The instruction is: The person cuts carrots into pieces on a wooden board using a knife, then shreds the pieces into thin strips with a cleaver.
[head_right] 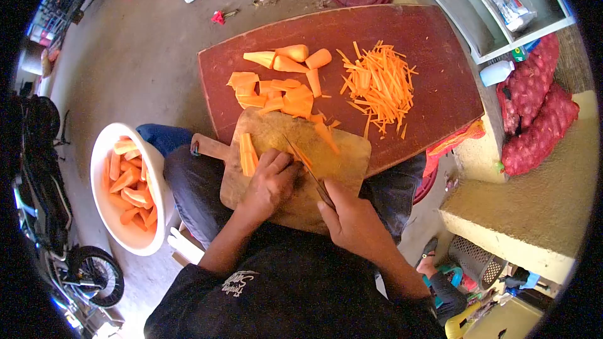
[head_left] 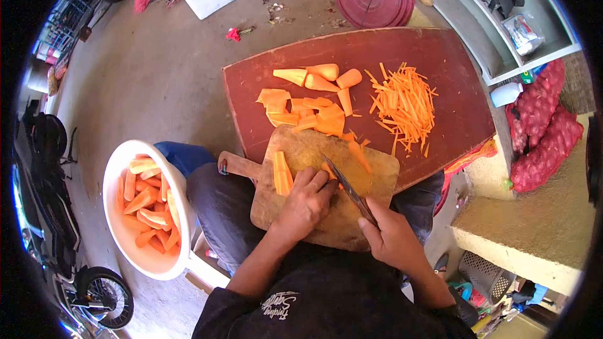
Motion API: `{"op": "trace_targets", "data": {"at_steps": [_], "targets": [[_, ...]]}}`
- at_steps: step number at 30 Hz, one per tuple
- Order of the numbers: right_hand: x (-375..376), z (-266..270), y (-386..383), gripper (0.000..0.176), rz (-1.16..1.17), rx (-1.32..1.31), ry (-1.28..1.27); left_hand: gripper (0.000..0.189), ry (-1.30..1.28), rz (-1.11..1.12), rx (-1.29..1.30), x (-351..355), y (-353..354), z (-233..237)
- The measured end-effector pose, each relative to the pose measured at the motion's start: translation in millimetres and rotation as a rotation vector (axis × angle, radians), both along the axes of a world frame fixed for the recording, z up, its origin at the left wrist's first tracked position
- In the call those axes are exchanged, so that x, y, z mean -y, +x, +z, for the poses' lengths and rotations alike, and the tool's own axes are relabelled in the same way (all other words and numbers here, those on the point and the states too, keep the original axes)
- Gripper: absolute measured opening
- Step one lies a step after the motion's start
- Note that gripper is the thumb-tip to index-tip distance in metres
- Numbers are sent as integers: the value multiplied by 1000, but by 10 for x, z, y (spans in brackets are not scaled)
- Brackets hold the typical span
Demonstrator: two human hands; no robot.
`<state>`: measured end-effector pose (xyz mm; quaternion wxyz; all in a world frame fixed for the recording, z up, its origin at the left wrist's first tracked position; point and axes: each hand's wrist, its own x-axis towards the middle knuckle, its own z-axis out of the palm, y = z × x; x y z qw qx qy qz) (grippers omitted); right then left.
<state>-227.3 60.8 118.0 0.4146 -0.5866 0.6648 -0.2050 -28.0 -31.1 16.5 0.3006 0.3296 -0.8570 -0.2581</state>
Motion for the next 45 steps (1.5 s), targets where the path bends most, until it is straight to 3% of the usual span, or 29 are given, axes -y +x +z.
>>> {"op": "trace_targets", "data": {"at_steps": [8, 11, 17, 20, 26, 29, 32, 35, 38, 45], "targets": [[111, -239, 100, 40, 39, -38, -169, 36, 13, -24, 17, -7, 6, -57], [-137, -96, 54, 39, -6, -32, -124, 36, -47, -4, -26, -16, 3, -45], [156, -335, 104, 41, 31, -50, -197, 35, -8, -15, 13, -24, 3, 1], [-5, -68, 73, 38, 22, 2, -71, 34, -58, 0, -7, -18, 3, -14], [180, -438, 154, 33, -21, -9, -200, 32, -46, 2, 3, -46, -5, -35], [46, -177, 82, 31, 6, 34, -116, 33, -96, 20, 29, -49, -4, -12], [-97, -380, 135, 29, -24, -55, -251, 34, -83, 65, 35, -88, -2, -70], [251, -280, 134, 39, -8, 4, -29, 35, -44, 40, 5, -66, 10, -109], [189, -91, 72, 36, 25, 72, -26, 35, -25, 19, -16, -39, 50, -101], [108, -304, 221, 33, 5, -32, -170, 34, -28, 29, 9, -64, 61, -68]]}}
